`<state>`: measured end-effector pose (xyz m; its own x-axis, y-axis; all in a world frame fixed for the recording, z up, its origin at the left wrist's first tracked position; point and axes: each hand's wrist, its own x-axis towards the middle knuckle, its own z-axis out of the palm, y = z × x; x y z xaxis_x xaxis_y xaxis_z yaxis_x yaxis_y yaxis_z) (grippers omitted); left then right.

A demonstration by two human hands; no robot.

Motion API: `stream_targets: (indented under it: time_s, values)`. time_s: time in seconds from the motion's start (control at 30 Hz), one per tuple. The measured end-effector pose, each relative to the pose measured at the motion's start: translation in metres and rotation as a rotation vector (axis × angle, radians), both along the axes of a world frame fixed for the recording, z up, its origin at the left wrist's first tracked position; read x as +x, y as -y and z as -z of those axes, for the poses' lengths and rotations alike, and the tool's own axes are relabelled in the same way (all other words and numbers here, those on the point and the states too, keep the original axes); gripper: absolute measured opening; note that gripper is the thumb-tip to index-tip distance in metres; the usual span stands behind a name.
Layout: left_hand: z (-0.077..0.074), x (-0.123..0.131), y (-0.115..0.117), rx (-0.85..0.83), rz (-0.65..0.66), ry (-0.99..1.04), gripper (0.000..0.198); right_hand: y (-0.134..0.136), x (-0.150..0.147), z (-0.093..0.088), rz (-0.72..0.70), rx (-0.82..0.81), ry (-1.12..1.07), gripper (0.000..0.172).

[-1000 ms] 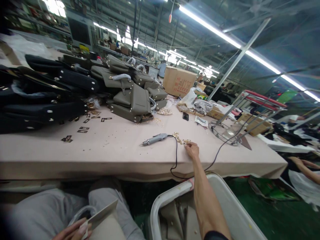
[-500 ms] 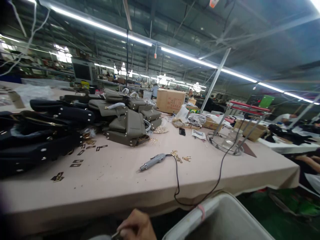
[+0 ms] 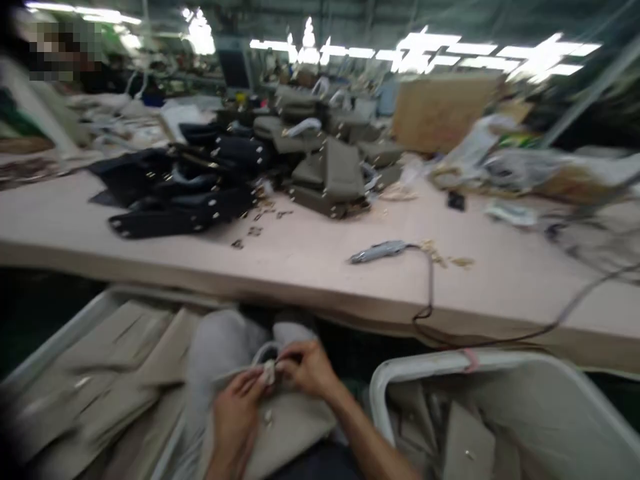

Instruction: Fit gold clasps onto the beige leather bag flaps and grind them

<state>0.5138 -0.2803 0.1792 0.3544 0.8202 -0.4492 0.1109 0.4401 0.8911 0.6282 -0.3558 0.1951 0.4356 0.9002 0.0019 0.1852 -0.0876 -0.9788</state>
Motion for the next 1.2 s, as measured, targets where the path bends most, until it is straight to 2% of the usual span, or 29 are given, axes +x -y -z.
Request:
stream_targets:
  time_s: [0.07, 0.17, 0.37, 0.6, 0.77, 0.93, 1.1, 1.2]
  values:
    - [0.008, -0.035, 0.009, -0.032, -0.112, 0.051, 0.039, -0.003, 0.006, 0.006, 0.001, -0.023, -0.112, 0.027]
    - [0.017, -0.052, 0.013, -0.063, -0.176, 0.177, 0.041, -0.008, 0.018, 0.019, -0.026, -0.047, -0.233, 0.03]
    - [0.014, -0.044, 0.011, -0.084, -0.162, 0.223, 0.038, -0.013, 0.011, 0.015, -0.132, -0.094, -0.24, 0.029]
    - [0.009, -0.047, 0.009, -0.128, -0.136, 0.241, 0.036, -0.024, -0.004, 0.015, -0.144, -0.125, -0.196, 0.025]
    - [0.006, -0.047, 0.008, -0.153, -0.141, 0.236, 0.034, -0.023, -0.005, 0.011, -0.142, -0.119, -0.058, 0.022]
    - [0.005, -0.047, 0.008, -0.195, -0.149, 0.243, 0.039, -0.021, -0.009, 0.014, -0.095, -0.131, 0.093, 0.018]
    - [0.004, -0.046, 0.01, -0.169, -0.16, 0.24, 0.042, -0.019, -0.014, 0.018, 0.011, -0.211, -0.006, 0.025]
    - [0.005, -0.047, 0.011, -0.138, -0.15, 0.224, 0.041, -0.019, -0.014, 0.018, 0.013, -0.301, -0.144, 0.034]
